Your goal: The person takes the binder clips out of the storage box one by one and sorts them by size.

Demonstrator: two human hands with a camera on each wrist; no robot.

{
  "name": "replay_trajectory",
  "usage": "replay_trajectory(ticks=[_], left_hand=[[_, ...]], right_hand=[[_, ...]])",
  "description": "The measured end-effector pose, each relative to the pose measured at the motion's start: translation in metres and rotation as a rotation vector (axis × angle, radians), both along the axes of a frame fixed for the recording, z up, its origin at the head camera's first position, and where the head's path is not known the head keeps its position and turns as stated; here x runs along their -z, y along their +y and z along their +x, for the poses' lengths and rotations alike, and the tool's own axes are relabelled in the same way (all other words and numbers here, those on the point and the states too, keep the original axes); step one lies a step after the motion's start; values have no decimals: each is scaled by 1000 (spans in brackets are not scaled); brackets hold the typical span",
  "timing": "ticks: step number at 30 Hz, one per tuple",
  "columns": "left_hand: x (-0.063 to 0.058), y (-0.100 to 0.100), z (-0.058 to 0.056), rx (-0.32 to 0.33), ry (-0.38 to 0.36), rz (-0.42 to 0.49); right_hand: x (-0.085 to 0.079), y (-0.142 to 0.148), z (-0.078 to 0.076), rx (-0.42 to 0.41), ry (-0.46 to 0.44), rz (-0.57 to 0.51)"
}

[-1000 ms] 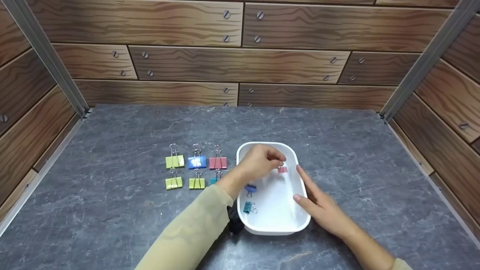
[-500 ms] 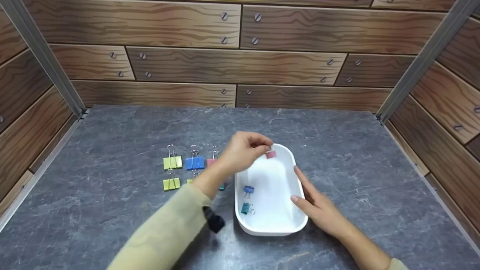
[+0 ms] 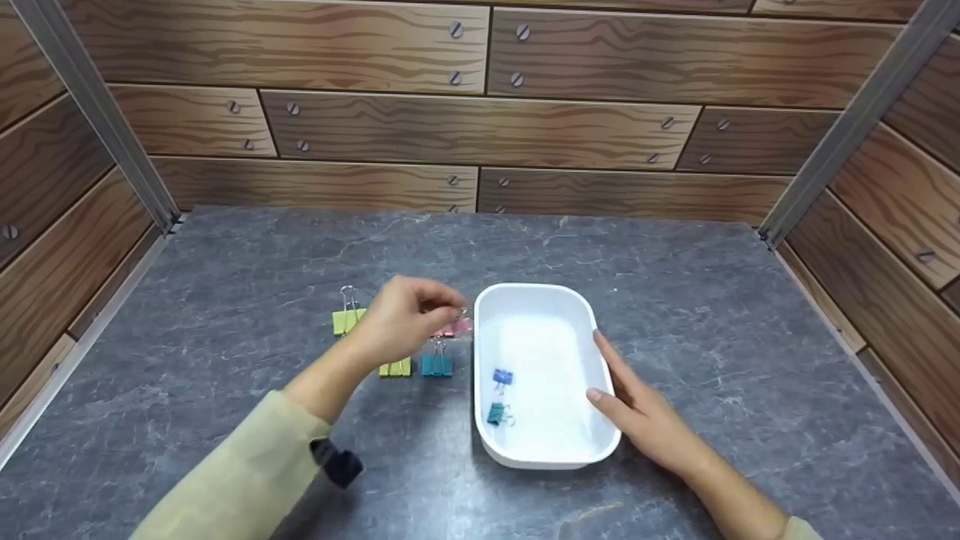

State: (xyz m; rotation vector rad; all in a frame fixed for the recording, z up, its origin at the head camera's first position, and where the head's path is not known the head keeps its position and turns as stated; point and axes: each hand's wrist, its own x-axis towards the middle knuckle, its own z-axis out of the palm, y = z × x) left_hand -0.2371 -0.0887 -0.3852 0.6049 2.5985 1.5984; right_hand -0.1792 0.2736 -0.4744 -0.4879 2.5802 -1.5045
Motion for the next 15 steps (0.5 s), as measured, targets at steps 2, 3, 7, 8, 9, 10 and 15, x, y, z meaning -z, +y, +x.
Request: replay_trajectory(ticks=[2,3,7,8,9,10,15], left_hand=[[5,-7,4,7,8,-9],[8,-10,6,13,5,-11],[22,-21,12,34,-17,-11],[26,-23,13,35,-24,-12],[29,-25,14,34,-23,-18],[32,-27,15,32,-22,-26],[44,-32,21,29,-27,-70]], right_hand=[[0,0,0,4,1,2],[0,0,0,6,1,3],[1,0,0,6,-4,-3],[1,0,0,5,-5,-4],[1,0,0,4,-4,-5],[1,0,0,5,-4,-5],[1,0,0,-11,-22,-41]])
